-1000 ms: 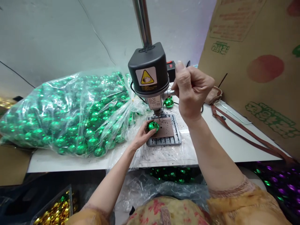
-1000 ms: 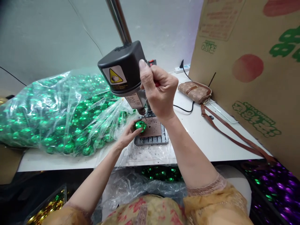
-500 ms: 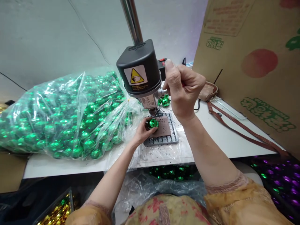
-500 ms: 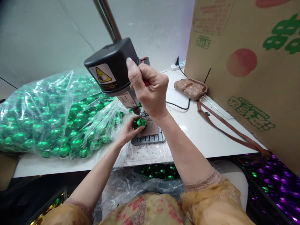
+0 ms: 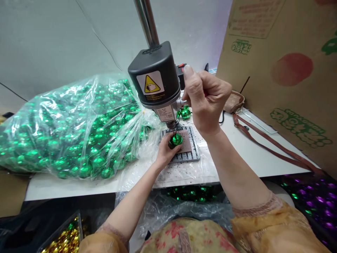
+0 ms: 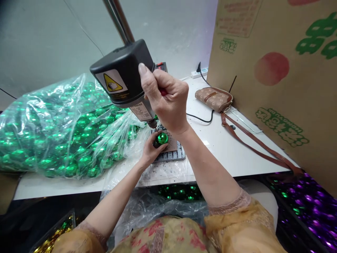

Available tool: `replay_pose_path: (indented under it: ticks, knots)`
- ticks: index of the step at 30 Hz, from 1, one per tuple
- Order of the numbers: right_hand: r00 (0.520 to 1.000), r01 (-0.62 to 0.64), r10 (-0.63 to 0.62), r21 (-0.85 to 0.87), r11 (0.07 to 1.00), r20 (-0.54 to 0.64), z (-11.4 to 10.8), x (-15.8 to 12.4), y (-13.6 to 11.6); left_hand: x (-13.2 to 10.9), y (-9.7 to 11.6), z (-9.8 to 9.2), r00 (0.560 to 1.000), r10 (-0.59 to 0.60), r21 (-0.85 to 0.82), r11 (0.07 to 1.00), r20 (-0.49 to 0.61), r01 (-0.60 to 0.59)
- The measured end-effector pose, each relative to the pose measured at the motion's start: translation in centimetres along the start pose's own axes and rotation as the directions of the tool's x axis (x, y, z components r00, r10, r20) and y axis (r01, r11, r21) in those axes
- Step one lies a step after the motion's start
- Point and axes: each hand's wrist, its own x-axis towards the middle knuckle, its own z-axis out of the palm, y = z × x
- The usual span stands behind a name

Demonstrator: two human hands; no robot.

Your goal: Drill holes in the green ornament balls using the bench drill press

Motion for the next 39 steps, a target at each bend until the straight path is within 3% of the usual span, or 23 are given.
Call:
replay_pose_path:
  ticks: [10, 14, 24, 35, 39]
  knots:
    - [1.000, 0.014, -0.015, -0.087, 0.996, -0.010, -0.2, -0.4, -0.3, -0.1, -0.6, 0.2, 0.993, -0.111, -0.127, 0.985, 0.034, 0.115]
    - [0.995, 0.093, -0.098, -0.138, 0.986, -0.033, -0.5, -1.4, -0.1, -0.1, -0.9, 0.3, 0.994, -0.108, -0.112, 0.988, 0.028, 0.110]
    - [0.975, 0.217, -0.218, -0.055, 0.975, -0.028, -1.0, -2.8, 1.1, -0.2, -0.5, 0.2, 0.995, -0.097, -0.109, 0.989, 0.022, 0.098]
    - [0.973, 0.217, -0.218, -0.021, 0.976, -0.074, -1.0, -3.3, 2.3, -0.2, -0.8, 0.4, 0.995, -0.097, -0.147, 0.984, 0.038, 0.101]
    - [0.956, 0.276, -0.277, -0.021, 0.961, -0.101, -1.1, -3.6, 2.6, -0.2, -0.8, 0.4, 0.995, -0.091, -0.152, 0.984, 0.043, 0.097]
